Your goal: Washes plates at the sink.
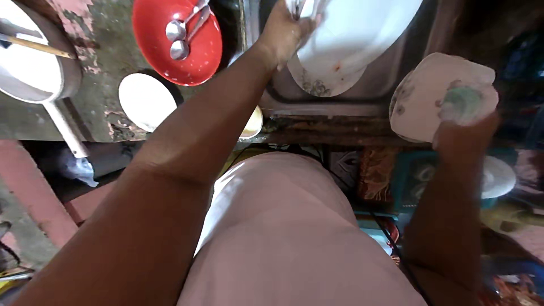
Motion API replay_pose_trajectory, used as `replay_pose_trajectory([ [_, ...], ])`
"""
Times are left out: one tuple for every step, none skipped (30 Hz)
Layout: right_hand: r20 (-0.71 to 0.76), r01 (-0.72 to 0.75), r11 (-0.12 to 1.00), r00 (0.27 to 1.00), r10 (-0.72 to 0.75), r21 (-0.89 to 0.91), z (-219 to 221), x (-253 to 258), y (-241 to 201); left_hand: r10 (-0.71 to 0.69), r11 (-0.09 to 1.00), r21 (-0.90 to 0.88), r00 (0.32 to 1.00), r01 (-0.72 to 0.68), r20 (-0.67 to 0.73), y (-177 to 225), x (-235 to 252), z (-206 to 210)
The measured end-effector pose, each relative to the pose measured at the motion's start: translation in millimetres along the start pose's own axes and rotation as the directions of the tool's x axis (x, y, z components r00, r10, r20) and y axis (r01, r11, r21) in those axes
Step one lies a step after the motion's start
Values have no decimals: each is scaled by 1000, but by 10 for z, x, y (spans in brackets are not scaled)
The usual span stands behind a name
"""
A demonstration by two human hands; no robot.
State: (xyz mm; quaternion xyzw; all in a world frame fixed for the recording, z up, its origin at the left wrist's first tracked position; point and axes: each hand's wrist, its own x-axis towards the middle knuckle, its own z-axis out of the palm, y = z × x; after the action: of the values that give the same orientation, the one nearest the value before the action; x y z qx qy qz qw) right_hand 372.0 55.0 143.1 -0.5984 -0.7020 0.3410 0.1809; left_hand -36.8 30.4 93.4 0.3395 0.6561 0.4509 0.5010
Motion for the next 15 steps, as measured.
replay_pose_trajectory([
  [5,2,1000,1000,-2,-3,4,-17,-4,13,999,-33,1000,-13,2,-18,11,-22],
  [7,10,1000,1000,-10,0,11,-31,-1,13,998,-69,1000,-13,-1,-42,18,-45],
  [11,19,1000,1000,-19,-1,22,-37,7,5,994,-106,1000,-5,-4,-63,18,-72],
  [19,28,1000,999,-28,-10,34,-46,1,1,990,-141,1000,-3,-15,-79,6,-95],
  [29,34,999,999,-33,-26,52,-56,-23,1,985,-173,999,-7,-36,-87,-25,-111],
  [36,40,998,999,-39,-41,81,-60,-64,15,979,-202,998,-26,-56,-99,-57,-133],
  [43,36,998,999,-34,-59,122,-65,-123,37,973,-223,997,-53,-75,-105,-89,-159],
  [55,22,997,998,-18,-77,164,-72,-186,49,968,-239,994,-70,-93,-98,-131,-185],
  [73,13,996,997,-7,-89,209,-77,-248,52,964,-254,992,-80,-116,-88,-179,-208],
  [88,19,996,996,-11,-90,259,-90,-315,54,960,-264,988,-90,-142,-88,-225,-233],
  [100,53,997,994,-47,-59,320,-98,-366,67,957,-268,983,-111,-170,-101,-270,-257],
  [105,119,993,987,-118,1,403,-86,-398,86,957,-255,976,-137,-199,-121,-314,-283],
  [114,179,982,976,-184,53,494,-59,-426,111,961,-225,967,-164,-230,-133,-364,-309],
  [127,222,971,964,-232,93,588,-29,-453,137,965,-184,956,-188,-259,-136,-427,-333],
  [163,233,968,956,-245,92,674,-9,-499,160,966,-149,944,-210,-289,-142,-498,-359],
])
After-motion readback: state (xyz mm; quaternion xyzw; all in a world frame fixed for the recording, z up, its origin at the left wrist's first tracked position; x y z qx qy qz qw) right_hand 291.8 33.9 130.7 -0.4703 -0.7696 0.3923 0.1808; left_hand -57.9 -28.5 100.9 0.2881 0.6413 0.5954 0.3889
